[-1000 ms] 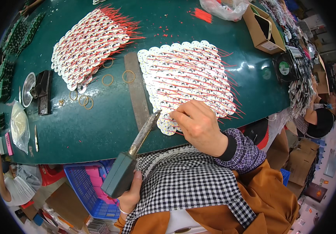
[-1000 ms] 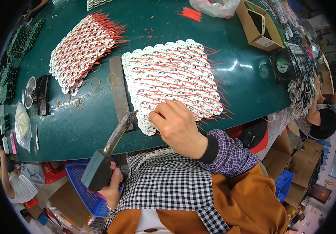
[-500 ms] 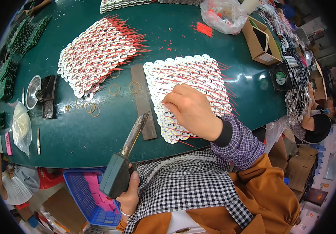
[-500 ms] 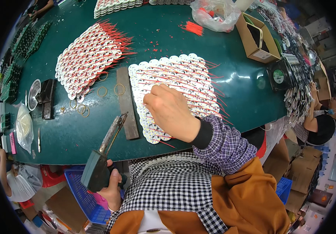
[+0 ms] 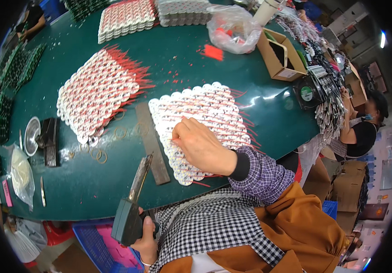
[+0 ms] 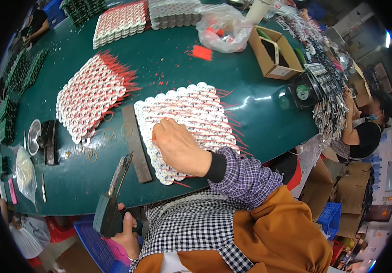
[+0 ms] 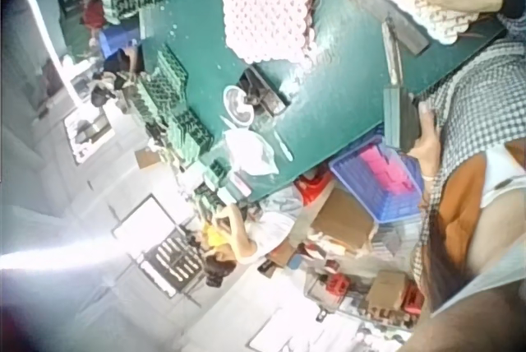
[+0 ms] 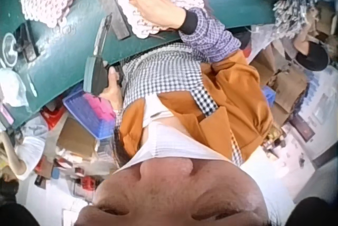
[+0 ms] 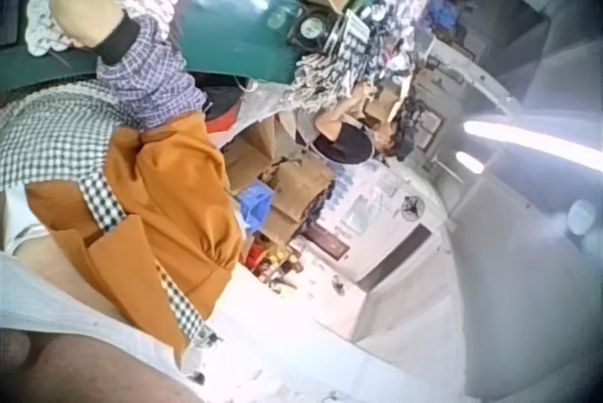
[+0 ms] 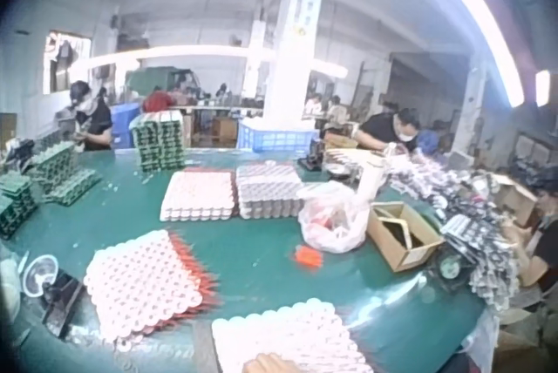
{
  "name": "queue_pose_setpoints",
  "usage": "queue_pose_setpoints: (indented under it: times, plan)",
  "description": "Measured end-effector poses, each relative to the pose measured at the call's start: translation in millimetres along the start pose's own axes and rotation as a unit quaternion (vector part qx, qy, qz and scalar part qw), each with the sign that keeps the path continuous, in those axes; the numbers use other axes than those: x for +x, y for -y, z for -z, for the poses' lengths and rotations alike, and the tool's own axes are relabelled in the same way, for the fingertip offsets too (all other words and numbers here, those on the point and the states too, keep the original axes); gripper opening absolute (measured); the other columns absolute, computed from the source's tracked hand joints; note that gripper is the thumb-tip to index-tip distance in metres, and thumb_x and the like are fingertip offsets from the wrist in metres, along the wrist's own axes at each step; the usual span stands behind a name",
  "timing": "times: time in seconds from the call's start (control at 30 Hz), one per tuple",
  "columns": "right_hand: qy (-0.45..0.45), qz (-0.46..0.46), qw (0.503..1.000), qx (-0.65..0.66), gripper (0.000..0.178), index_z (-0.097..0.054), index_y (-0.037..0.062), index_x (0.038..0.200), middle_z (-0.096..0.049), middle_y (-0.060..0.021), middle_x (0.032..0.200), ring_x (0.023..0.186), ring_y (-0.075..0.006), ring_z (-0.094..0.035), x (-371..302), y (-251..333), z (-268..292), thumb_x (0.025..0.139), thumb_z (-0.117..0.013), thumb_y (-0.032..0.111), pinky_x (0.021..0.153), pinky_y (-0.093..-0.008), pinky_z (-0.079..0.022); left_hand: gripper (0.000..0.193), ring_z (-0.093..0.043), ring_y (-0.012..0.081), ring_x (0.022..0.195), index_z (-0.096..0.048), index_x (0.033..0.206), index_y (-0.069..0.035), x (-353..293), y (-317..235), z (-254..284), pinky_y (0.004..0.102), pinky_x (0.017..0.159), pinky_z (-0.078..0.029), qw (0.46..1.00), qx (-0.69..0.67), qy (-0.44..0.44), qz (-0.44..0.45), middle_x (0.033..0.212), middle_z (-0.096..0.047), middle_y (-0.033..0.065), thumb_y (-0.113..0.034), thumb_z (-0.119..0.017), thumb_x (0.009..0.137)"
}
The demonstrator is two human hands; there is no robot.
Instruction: The person attaches red wires onto circular LED circuit boards on a panel and solders them in place using a soldering iron.
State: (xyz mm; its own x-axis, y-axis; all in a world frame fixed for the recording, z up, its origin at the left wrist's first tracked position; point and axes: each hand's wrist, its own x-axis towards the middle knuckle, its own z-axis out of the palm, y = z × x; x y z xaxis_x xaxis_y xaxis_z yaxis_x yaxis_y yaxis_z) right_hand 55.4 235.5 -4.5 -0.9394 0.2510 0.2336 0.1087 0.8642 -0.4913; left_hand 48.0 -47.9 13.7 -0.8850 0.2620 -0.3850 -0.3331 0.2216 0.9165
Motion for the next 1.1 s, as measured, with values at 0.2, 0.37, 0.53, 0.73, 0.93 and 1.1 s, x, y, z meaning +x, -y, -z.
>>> queue_pose_setpoints:
  times: [0.2,0.37,0.53,0.73,0.93,1.1]
  plan:
    - [-0.135,0.001,0.984,-0.113,0.008,-0.058,0.0041,0.09,-0.057,-0.0139,0.089,0.089,-0.0338,-0.056,45.4,-91.5,65.5,0.085,-0.064,0.003,0.079,-0.0447,-0.046,0.036,-0.057,0.0135,0.067,-0.054,0.123,0.006,5.7,1.2,-7.2,0.0277,0.06,-0.046,0.996,-0.055,-0.052,-0.047,0.114,-0.066,0.0176,0.009,-0.063,0.089]
    - [-0.132,-0.001,0.975,-0.178,0.016,-0.06,0.0045,0.097,-0.059,-0.0137,0.093,0.093,-0.0333,-0.057,91.2,-190.5,76.5,0.088,-0.07,0.013,0.081,-0.0437,-0.047,0.037,-0.056,0.0125,0.065,-0.056,0.123,0.006,10.8,3.5,-15.1,0.0267,0.056,-0.046,0.993,-0.06,-0.062,-0.082,0.112,-0.066,0.0165,0.008,-0.065,0.087]
    - [-0.117,0.002,0.98,-0.161,0.042,-0.063,0.0021,0.111,-0.061,-0.015,0.099,0.101,-0.0335,-0.057,67.2,-177.5,80.4,0.082,-0.078,0.029,0.085,-0.044,-0.048,0.037,-0.056,0.0121,0.064,-0.058,0.123,0.005,4.7,-2.9,-20.0,0.0261,0.056,-0.047,0.991,-0.059,-0.081,-0.087,0.111,-0.066,0.0144,0.006,-0.068,0.086]
    - [0.026,-0.175,0.982,0.071,0.052,-0.069,-0.0002,0.11,-0.065,-0.0126,0.093,0.087,-0.0276,-0.063,23.7,-157.1,84.9,0.073,-0.087,0.032,0.078,-0.0381,-0.051,0.037,-0.056,0.0113,0.064,-0.059,0.121,0.005,4.1,-16.0,-31.6,0.0255,0.056,-0.047,0.986,-0.085,-0.114,-0.089,0.108,-0.067,0.013,0.007,-0.068,0.086]
    - [-0.037,-0.174,0.983,0.054,0.045,-0.072,-0.0009,0.101,-0.066,-0.0132,0.092,0.082,-0.0265,-0.064,14.0,-156.5,93.2,0.07,-0.088,0.026,0.074,-0.0374,-0.051,0.035,-0.056,0.0106,0.062,-0.061,0.12,0.005,-8.5,-18.7,-33.9,0.0246,0.055,-0.047,0.978,-0.088,-0.102,-0.16,0.107,-0.067,0.0122,0.007,-0.068,0.085]
    - [-0.034,-0.15,0.986,0.063,0.035,-0.066,-0.0013,0.09,-0.067,-0.0123,0.089,0.077,-0.0248,-0.064,12.1,-157.8,106.1,0.073,-0.086,0.023,0.069,-0.037,-0.05,0.037,-0.057,0.0107,0.063,-0.059,0.121,0.005,-15.7,-14.9,-28.3,0.0246,0.054,-0.047,0.975,-0.084,-0.114,-0.17,0.108,-0.067,0.0128,0.009,-0.066,0.085]
